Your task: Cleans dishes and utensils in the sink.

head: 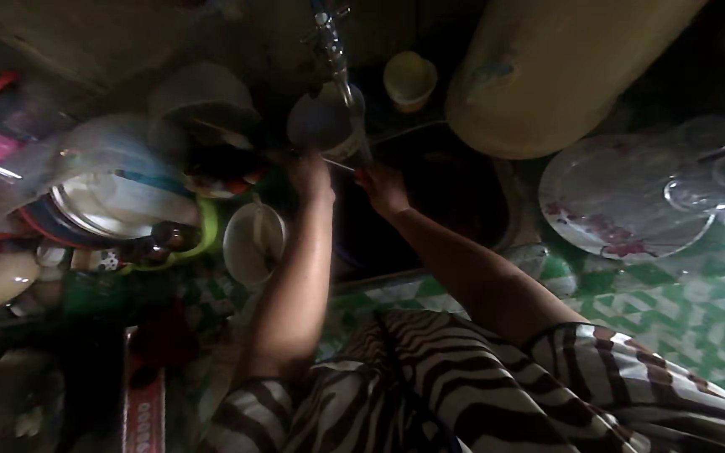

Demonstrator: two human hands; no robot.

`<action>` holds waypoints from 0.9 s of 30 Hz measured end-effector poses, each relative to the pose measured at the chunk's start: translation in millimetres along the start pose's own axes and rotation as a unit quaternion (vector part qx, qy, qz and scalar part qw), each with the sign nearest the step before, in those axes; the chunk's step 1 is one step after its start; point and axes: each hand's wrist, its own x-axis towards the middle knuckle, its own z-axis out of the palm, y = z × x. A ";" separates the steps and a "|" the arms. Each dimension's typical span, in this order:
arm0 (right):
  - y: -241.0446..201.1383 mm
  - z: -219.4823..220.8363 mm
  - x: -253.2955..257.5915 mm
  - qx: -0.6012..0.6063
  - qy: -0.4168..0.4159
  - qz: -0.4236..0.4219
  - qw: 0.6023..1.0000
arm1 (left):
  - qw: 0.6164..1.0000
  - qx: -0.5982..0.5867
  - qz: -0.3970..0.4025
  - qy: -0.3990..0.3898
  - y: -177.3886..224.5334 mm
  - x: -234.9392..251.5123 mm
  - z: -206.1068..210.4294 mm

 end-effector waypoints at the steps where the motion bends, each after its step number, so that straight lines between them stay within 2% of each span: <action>1: -0.4 1.0 -0.1 -0.003 -0.005 0.000 1.000 | 1.000 -0.009 0.000 0.006 -0.1 1.4 1.1; 5: -5.9 -4.9 5.1 0.001 -0.070 0.046 0.997 | 0.999 -0.009 -0.026 0.032 0.9 5.3 4.7; 9: -9.9 -12.4 5.5 0.103 -0.116 0.075 0.985 | 0.999 -0.024 -0.035 -0.009 -0.8 7.8 0.3; 12: -17.1 -19.8 5.8 0.210 -0.169 0.129 0.954 | 0.997 -0.050 -0.016 -0.058 1.1 6.8 -1.4; 14: -19.0 -24.6 5.7 0.247 -0.182 0.136 0.942 | 0.994 -0.076 -0.004 -0.080 -1.7 4.6 -0.7; 18: -23.0 -31.5 7.4 0.242 -0.166 0.131 0.947 | 0.989 -0.104 -0.015 -0.100 -7.6 4.7 -1.5; 22: -23.5 -29.3 5.1 0.209 -0.159 0.137 0.955 | 0.990 -0.116 -0.015 -0.083 -12.1 5.5 1.4; 25: -21.9 -28.1 6.5 0.198 -0.172 0.152 0.953 | 0.990 -0.116 -0.035 -0.077 -12.1 5.6 0.3; 27: -16.8 -27.4 10.4 0.232 -0.195 0.145 0.942 | 0.991 -0.107 -0.045 -0.072 -10.2 7.8 -0.7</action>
